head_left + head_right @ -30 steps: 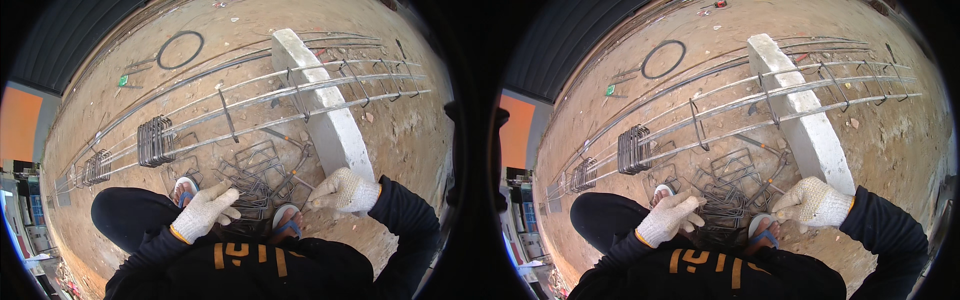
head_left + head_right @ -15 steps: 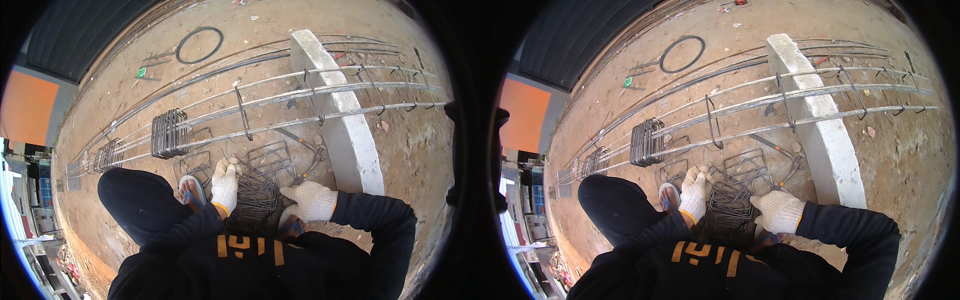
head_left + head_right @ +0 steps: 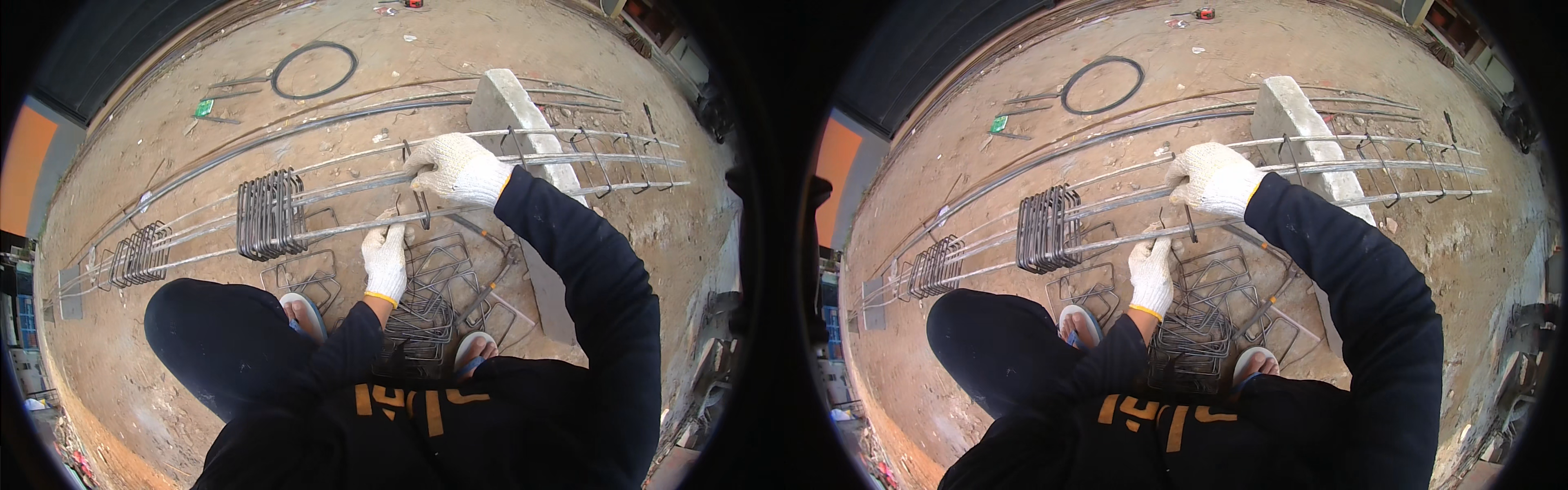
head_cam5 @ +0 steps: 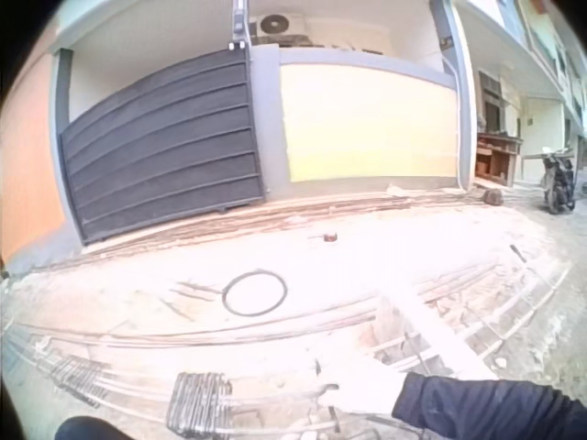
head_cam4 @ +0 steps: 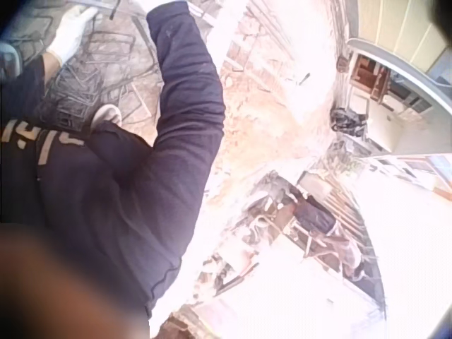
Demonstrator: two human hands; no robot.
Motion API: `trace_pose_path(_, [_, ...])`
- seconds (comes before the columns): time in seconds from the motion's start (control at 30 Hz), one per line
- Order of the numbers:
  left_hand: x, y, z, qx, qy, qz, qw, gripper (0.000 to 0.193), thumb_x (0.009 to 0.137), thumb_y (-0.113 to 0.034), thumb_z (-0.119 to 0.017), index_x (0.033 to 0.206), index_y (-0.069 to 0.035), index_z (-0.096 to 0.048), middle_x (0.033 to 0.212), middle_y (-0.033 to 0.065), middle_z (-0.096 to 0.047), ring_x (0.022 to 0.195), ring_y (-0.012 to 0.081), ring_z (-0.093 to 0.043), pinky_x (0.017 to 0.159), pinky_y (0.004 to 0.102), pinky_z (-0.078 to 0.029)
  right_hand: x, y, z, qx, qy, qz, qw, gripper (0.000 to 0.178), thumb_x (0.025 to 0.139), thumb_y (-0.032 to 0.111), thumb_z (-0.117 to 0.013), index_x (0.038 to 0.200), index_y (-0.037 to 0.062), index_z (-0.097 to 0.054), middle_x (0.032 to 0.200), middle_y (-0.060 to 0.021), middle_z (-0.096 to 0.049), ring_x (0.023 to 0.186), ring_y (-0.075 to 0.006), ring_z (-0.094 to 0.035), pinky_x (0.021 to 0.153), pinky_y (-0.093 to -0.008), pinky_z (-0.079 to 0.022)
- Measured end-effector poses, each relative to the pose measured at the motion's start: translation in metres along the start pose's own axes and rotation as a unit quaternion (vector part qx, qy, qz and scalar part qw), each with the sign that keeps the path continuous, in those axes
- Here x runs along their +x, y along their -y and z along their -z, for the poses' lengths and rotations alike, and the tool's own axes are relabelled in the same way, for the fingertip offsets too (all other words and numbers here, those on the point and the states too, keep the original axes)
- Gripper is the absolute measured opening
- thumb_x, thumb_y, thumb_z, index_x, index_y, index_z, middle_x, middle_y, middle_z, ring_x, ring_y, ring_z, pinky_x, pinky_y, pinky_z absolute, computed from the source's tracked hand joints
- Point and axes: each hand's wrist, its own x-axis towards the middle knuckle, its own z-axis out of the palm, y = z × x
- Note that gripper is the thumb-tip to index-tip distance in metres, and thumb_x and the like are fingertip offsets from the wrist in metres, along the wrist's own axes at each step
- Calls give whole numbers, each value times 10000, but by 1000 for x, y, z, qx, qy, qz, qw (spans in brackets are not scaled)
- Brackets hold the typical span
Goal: The person assembles a rebar cage by placing U-shaped stirrups onto longitudinal bars and securing them with wire ties using pliers. The person works alongside another worker who also ties rebar sections.
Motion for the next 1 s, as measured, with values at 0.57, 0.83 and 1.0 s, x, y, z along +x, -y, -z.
trace_pose_path(0.57, [-1, -4, -8, 110, 28, -22, 993, 240, 957, -171, -614, 1039, 54, -634, 911, 83, -627, 798, 130, -582, 729, 267, -474, 36, -26, -59, -131, -40, 68, 988, 385, 651, 411, -741, 767, 43, -754, 701, -181, -677, 680, -370, -666, 637, -438, -523])
trace_pose_path(0.83, [-8, -10, -9, 51, 22, -22, 998, 186, 955, -106, -591, 1042, 58, -581, 859, 78, -582, 761, 143, -546, 707, 272, -464, 21, -18, -41, 209, 33, -31, 977, 251, 699, 259, -823, 850, 64, -779, 710, -44, -734, 688, -145, -710, 634, -314, -538])
trace_pose_path(1.0, [-8, -10, -7, -71, 47, -5, 996, 204, 939, -6, -592, 1135, 42, -615, 956, 53, -656, 709, 105, -568, 626, 239, -467, -1, -1, -26, 375, 79, -109, 917, 278, 781, 116, -767, 1038, 15, -740, 700, -82, -710, 564, -127, -663, 506, -246, -520])
